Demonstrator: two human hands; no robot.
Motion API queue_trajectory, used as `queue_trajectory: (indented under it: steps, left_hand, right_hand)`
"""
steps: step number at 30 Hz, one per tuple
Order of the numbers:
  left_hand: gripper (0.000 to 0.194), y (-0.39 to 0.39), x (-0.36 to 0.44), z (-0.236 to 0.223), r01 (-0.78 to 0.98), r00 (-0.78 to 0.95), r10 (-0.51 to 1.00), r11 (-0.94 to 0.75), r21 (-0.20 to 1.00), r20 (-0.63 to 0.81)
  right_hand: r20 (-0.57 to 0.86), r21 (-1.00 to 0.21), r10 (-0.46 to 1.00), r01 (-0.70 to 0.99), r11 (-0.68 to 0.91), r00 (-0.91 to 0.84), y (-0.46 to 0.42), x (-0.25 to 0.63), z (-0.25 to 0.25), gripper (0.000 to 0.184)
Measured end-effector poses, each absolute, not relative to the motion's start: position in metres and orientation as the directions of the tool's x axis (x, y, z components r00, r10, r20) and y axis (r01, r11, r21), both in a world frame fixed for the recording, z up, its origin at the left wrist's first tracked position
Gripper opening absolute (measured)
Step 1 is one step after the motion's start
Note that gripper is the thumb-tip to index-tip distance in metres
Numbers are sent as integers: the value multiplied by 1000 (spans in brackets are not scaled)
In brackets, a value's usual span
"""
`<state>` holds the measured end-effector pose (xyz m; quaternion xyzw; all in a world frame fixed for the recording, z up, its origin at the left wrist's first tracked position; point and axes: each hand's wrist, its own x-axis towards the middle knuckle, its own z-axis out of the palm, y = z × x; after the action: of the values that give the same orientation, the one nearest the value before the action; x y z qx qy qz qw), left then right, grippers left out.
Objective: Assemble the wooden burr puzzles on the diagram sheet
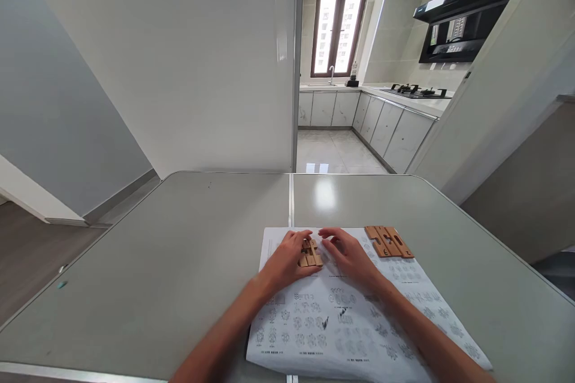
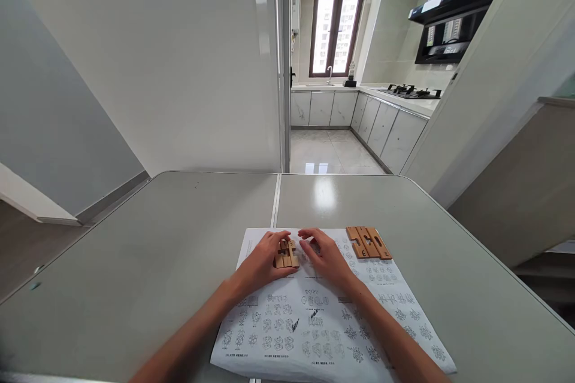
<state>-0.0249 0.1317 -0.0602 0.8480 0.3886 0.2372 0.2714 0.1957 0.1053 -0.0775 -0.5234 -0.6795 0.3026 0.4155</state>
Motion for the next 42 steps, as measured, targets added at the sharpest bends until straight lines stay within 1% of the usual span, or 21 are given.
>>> queue_trajectory:
  steps: [3, 5, 8, 9, 10, 11, 13, 16, 18, 20, 23, 26, 29, 32, 34, 37, 42]
  left_hand:
    - [75, 131, -22, -62, 511, 613, 762, -583, 632, 209]
    - [80, 132, -25, -63, 502, 619, 752, -600, 624, 225]
    - [85, 136, -33, -64, 508, 616, 742, -630, 588, 263]
    - [85, 137, -36, -64, 518, 610, 745, -634, 575, 271]
    - [83, 139, -40, -64, 528, 604, 749, -632, 567, 274]
    - [79, 140, -44, -63, 533, 600, 753, -629, 566, 271]
    - [71, 142, -52, -62, 520, 605, 756, -614, 594, 251]
    - [66, 142, -60, -55, 452, 605, 769, -546, 705, 208]
    - [66, 142, -63, -49, 411, 573, 800, -469, 782, 179]
    - [65, 141, -63, -43, 359, 545, 823, -402, 842, 160]
    - [66, 140, -60, -39, 225, 544, 825, -318, 921, 152]
    - [71, 140, -58, -42, 142, 564, 821, -204, 968, 90]
    - [78, 140, -58, -50, 68, 597, 802, -73, 995, 18]
    - [76, 140, -57, -54, -69, 624, 781, 33, 997, 17]
    - [67, 139, -57, -53, -116, 631, 775, 87, 989, 6]
    - [53, 137, -56, -49, -146, 644, 764, 155, 977, -25]
    - [50, 134, -53, -43, -191, 706, 702, 320, 928, -97]
  right_hand:
    - [238, -833, 957, 471, 290, -167, 105, 200, -76, 35]
    - [221, -813, 942, 486, 320, -251, 106, 203, -77, 41]
    - [169, -778, 913, 518, 355, -372, 106, 209, -80, 71]
    - [157, -770, 906, 526, 361, -393, 106, 210, -81, 79]
    - [152, -765, 902, 529, 366, -404, 106, 211, -82, 82]
    - [155, -762, 898, 528, 374, -411, 105, 212, -82, 80]
    - [175, -768, 894, 511, 386, -414, 105, 211, -82, 70]
    - [181, -845, 906, 411, 343, -383, 107, 212, -80, 59]
    - [145, -928, 924, 276, 251, -353, 108, 213, -78, 57]
    - [107, -983, 942, 110, 149, -319, 108, 213, -77, 57]
    - [82, -994, 961, -92, 59, -263, 109, 214, -78, 57]
    - [47, -976, 973, -216, -3, -228, 109, 214, -80, 64]
    - [19, -939, 971, -338, -65, -239, 110, 215, -82, 72]
    - [17, -898, 962, -428, -105, -272, 110, 217, -82, 71]
    - [12, -877, 960, -464, -124, -279, 111, 217, -81, 63]
    - [-5, -869, 956, -472, -149, -292, 111, 216, -80, 47]
    - [3, -881, 949, -450, -147, -316, 111, 211, -76, 31]
